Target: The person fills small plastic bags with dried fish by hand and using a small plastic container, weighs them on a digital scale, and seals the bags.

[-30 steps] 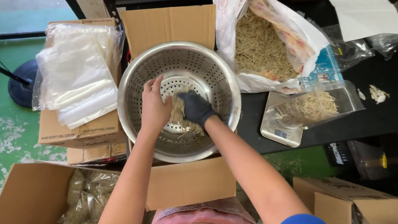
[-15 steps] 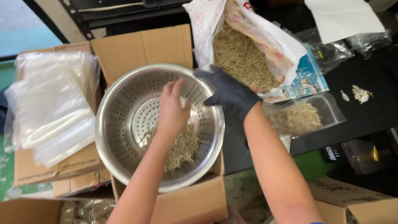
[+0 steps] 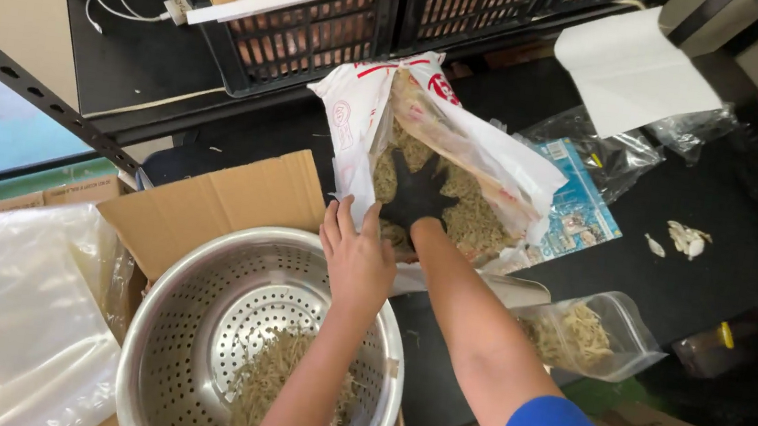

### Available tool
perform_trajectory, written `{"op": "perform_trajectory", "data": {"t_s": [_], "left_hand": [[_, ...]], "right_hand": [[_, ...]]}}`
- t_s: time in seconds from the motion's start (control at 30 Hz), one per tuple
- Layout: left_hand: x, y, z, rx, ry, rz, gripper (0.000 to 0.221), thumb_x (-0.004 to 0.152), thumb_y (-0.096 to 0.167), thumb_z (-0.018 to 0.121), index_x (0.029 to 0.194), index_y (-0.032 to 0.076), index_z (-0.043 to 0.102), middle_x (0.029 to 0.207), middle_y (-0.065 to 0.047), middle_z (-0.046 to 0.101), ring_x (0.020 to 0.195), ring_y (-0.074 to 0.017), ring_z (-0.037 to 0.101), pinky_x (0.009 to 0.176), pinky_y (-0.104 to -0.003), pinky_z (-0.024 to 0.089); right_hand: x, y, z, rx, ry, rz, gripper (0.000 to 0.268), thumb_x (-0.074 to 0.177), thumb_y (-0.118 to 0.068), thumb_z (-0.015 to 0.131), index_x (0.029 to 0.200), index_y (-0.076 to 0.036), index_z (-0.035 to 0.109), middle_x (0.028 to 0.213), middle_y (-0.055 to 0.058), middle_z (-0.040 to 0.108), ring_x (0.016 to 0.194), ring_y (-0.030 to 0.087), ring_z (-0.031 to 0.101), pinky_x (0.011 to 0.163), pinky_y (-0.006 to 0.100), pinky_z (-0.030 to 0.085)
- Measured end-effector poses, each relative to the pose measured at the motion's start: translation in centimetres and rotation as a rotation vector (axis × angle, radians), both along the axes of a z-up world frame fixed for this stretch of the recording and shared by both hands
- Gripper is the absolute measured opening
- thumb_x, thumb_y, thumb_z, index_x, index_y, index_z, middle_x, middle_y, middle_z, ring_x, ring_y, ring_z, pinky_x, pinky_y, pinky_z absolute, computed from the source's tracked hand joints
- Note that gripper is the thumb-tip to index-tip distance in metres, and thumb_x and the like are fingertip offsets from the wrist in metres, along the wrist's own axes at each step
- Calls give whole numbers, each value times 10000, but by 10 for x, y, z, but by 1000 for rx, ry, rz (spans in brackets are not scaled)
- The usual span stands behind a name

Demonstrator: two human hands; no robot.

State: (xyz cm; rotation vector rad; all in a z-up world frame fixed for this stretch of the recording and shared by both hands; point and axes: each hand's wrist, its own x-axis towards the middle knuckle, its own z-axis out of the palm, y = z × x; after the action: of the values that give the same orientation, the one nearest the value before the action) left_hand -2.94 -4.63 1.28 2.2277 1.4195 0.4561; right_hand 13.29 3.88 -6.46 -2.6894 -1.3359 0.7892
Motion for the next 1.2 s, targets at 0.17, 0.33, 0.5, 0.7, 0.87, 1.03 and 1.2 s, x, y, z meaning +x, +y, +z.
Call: {"op": "perform_trajectory", "data": {"t_s": [0.17, 0.33, 0.5, 0.7, 0.87, 1.03, 1.2], "left_hand": [[-6, 10, -5, 30, -33, 24, 520, 918, 112, 680, 1422, 70, 557, 1509, -226, 336, 1481, -458, 214, 1188, -644, 200], [-9, 2, -4, 17, -49, 20, 526, 910, 94, 678, 1421, 62, 556, 1507, -230, 328, 1476, -473, 205, 1182, -659, 193], [-12, -5, -3, 29, -59, 6, 529, 913, 102, 677, 1425, 56, 553, 1511, -246, 328, 1476, -491, 197, 1180, -657, 182], [-24, -14, 4, 49, -75, 15, 522, 902, 84, 685, 1410, 46, 572, 1505, -247, 341, 1475, -485, 202, 1193, -631, 174], [-29, -19, 4, 56, -65, 13, 524, 897, 94, 692, 1407, 64, 576, 1506, -231, 342, 1479, -466, 207, 1199, -617, 182], [-27, -29, 10, 64, -72, -1, 524, 892, 82, 696, 1403, 66, 581, 1496, -230, 358, 1474, -471, 227, 1194, -614, 197], [-29, -40, 17, 42, -67, -7, 519, 915, 108, 683, 1420, 69, 572, 1509, -217, 339, 1485, -460, 204, 1198, -612, 192]], "right_hand": [[9, 13, -21, 90, -22, 15, 1199, 704, -469, 936, 1612, -504, 154, 1636, 291, 126, 1478, 589, 229, 1012, 823, 330], [-1, 3, 8, 57, -37, 53, 1097, 836, -345, 859, 1636, -459, 117, 1641, 340, 116, 1490, 602, 204, 1011, 810, 361], [26, 7, -32, 156, -137, 165, 892, 878, -215, 797, 1593, -416, 304, 1503, 324, 376, 1341, 585, 467, 887, 712, 545], [41, -8, -19, 330, 32, 103, 725, 857, -292, 798, 1509, -378, 493, 1429, 228, 517, 1306, 432, 583, 1014, 572, 556], [43, -37, 14, 491, 94, 112, 796, 806, -197, 829, 1527, -138, 498, 1440, 278, 547, 1379, 447, 507, 1138, 579, 429], [67, -39, -8, 634, 82, 128, 852, 789, -282, 853, 1512, 0, 502, 1526, 283, 492, 1461, 457, 395, 1246, 561, 284], [59, -61, 23, 815, 367, -55, 834, 606, -145, 962, 1347, 12, 613, 1348, 277, 634, 1319, 441, 554, 1110, 503, 472]]}}
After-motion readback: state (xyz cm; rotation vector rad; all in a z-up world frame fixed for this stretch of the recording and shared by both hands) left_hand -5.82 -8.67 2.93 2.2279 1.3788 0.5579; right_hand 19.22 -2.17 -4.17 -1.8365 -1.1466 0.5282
